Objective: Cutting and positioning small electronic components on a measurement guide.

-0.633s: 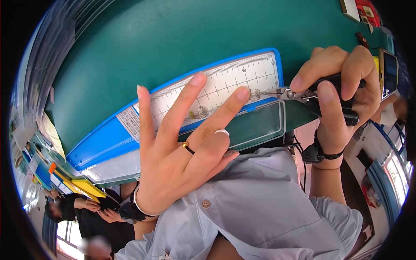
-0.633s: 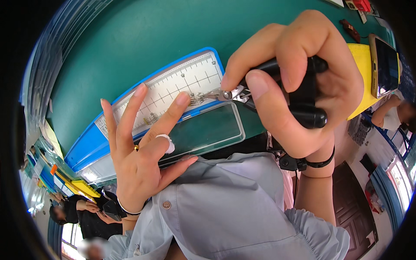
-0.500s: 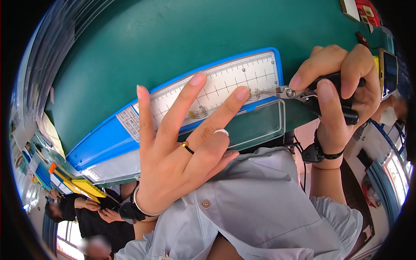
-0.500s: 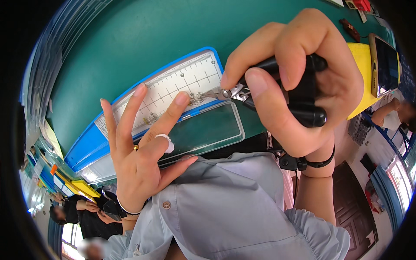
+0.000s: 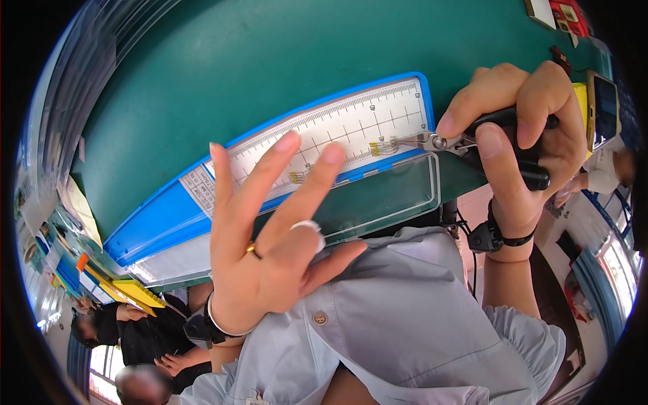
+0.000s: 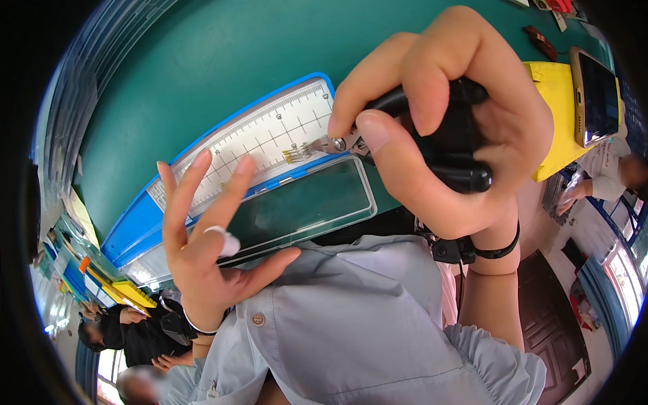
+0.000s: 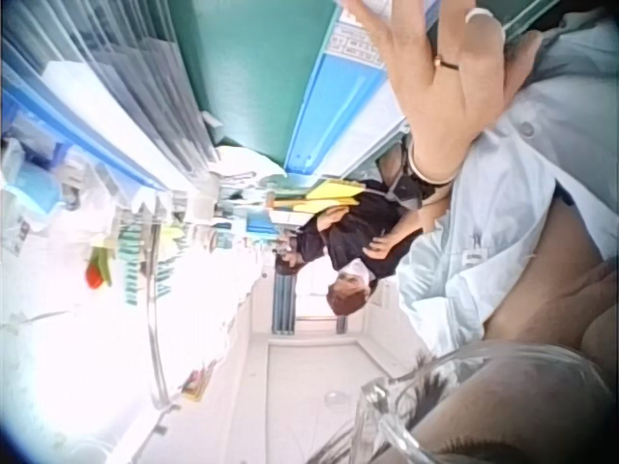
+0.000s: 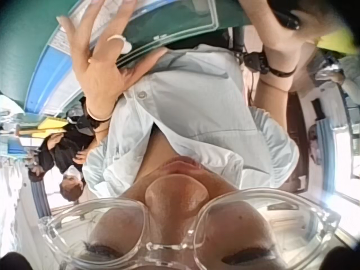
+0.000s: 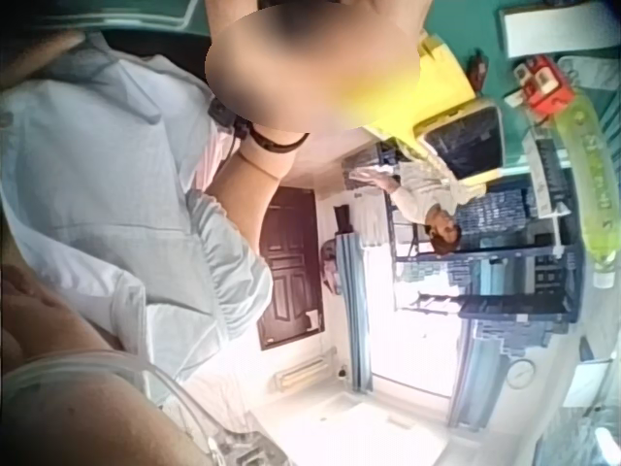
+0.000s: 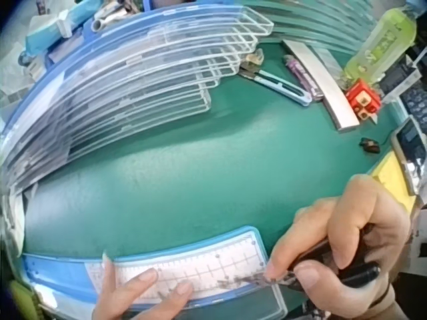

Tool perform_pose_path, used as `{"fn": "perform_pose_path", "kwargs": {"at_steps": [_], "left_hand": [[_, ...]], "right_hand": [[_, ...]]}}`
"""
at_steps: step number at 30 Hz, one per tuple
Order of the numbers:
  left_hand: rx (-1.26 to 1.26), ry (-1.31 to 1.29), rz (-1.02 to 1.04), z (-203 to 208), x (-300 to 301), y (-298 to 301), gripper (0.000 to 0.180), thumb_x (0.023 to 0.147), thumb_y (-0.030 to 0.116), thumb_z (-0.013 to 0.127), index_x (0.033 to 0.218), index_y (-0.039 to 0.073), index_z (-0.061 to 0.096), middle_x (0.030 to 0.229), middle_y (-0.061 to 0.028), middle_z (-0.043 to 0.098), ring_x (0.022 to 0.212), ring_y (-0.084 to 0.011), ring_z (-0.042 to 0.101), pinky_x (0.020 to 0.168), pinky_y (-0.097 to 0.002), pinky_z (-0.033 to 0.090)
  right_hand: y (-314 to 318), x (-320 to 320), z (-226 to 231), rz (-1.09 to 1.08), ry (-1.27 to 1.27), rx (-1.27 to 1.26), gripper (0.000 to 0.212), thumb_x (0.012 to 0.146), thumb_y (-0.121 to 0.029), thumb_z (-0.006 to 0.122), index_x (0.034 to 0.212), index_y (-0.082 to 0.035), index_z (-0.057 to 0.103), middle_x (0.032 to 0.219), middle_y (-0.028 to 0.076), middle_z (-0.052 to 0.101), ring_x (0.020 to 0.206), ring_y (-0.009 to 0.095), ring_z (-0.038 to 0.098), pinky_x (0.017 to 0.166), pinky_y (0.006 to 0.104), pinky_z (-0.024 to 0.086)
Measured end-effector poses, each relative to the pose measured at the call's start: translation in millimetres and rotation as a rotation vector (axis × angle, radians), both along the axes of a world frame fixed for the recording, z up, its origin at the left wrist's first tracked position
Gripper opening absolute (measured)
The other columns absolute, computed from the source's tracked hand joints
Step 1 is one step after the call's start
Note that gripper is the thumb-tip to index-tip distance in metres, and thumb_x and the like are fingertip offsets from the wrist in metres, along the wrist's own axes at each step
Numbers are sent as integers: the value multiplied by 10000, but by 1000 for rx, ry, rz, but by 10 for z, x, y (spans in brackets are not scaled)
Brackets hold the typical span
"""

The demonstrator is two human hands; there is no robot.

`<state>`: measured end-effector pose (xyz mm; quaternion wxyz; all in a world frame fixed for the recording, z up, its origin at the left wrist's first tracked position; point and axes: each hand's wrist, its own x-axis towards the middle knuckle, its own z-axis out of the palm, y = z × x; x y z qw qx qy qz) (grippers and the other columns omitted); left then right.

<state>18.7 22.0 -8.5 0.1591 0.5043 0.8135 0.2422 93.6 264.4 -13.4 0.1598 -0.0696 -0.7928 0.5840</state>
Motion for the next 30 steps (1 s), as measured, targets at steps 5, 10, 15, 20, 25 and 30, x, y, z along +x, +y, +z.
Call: {"fn": "perform_pose_path", "kwargs": {"at_steps": [5,10,15,20,25,30], "left_hand": [[90,-28,108,35,-49,-99,598,811,406,806,800,100,291,1265,-228,657,1340,-418,494,1150,-664,191],[122,-39,230,-20,11,-384,486,851,284,774,849,76,334,1248,-232,665,1294,-432,537,1147,-635,226],[270,26,192,-46,56,-299,329,938,212,656,959,93,350,1300,-246,628,1306,-406,524,1157,-593,265],[348,113,129,200,184,-194,325,839,158,752,953,61,464,1249,-228,659,1200,-414,592,1114,-588,337],[472,-4,-72,466,393,65,299,810,146,778,1048,21,646,1182,-168,694,1132,-339,640,1020,-455,476],[447,-556,-255,673,794,473,559,826,170,781,1301,6,536,1193,-180,654,1058,-330,635,934,-393,494]], "right_hand": [[77,30,1,20,5,-5,264,819,-17,629,857,-95,380,824,220,681,684,149,528,669,257,432],[75,-41,-18,141,97,-75,212,843,6,607,866,-63,408,847,232,673,694,148,535,646,242,429],[193,20,-66,98,161,-278,324,791,-12,746,862,-81,437,834,57,685,661,13,514,558,171,393],[72,70,405,23,429,-226,332,797,2,743,880,-77,432,835,83,697,698,45,570,580,191,439],[12,193,1277,83,709,-670,175,954,-120,582,926,-48,425,945,264,656,472,148,551,377,229,409],[-210,170,1703,178,808,-952,209,949,-177,605,956,-38,449,994,274,646,468,188,566,362,227,418]]}}
